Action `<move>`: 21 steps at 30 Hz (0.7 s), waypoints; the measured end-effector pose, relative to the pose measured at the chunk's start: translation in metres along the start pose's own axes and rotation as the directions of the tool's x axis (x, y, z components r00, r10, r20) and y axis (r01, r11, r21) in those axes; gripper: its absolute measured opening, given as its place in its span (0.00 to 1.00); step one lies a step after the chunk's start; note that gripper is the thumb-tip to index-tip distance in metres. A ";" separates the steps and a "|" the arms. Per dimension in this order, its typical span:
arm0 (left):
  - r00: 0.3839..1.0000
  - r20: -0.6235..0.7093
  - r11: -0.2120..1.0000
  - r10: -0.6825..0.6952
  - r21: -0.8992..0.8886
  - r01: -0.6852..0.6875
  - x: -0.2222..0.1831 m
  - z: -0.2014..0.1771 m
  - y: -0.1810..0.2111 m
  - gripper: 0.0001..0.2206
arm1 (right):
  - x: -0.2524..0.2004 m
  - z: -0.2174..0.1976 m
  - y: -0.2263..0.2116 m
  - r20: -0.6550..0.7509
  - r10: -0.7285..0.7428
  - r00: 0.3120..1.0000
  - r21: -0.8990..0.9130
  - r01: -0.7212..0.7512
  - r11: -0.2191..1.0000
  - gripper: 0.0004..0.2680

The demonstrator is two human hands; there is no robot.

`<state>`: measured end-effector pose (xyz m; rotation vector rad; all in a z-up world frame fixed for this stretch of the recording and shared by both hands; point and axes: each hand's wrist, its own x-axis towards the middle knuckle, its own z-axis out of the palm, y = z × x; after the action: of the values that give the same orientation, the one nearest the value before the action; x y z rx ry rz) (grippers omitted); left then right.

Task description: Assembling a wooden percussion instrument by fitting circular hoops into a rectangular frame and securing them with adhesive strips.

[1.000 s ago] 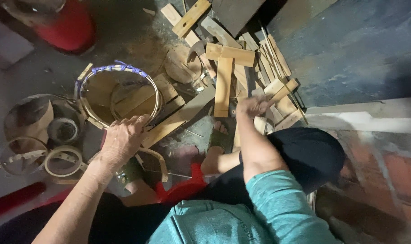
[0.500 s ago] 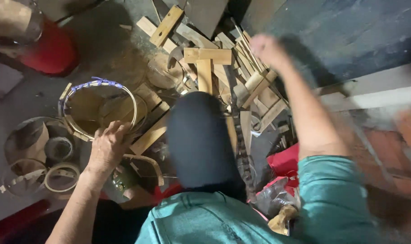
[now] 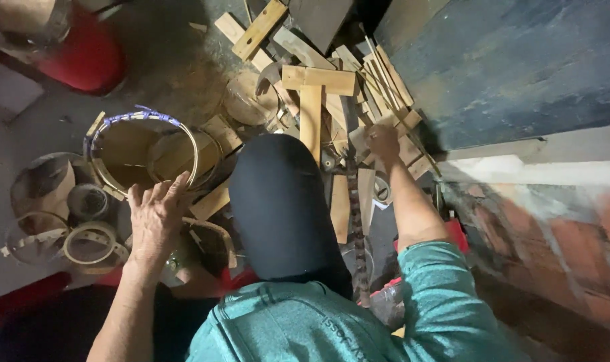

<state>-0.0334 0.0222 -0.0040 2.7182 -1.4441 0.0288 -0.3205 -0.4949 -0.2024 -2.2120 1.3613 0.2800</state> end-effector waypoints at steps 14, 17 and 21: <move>0.999 0.027 0.995 -0.019 -0.093 0.021 0.003 0.005 -0.005 0.27 | 0.023 -0.056 0.054 -0.168 0.101 0.981 0.462 -0.012 0.887 0.06; 1.000 0.023 0.995 -0.020 -0.102 0.022 0.004 0.003 -0.004 0.26 | -0.010 -0.101 0.042 -0.297 0.074 0.952 0.497 0.088 0.864 0.08; 0.999 0.008 0.995 -0.042 -0.086 0.042 0.004 0.001 -0.002 0.24 | -0.001 -0.089 0.074 -0.318 0.213 0.924 0.668 0.059 0.741 0.07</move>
<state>-0.0293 0.0202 -0.0044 2.6806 -1.3564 -0.0434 -0.3945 -0.5677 -0.1510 -1.6254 1.4488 -0.5728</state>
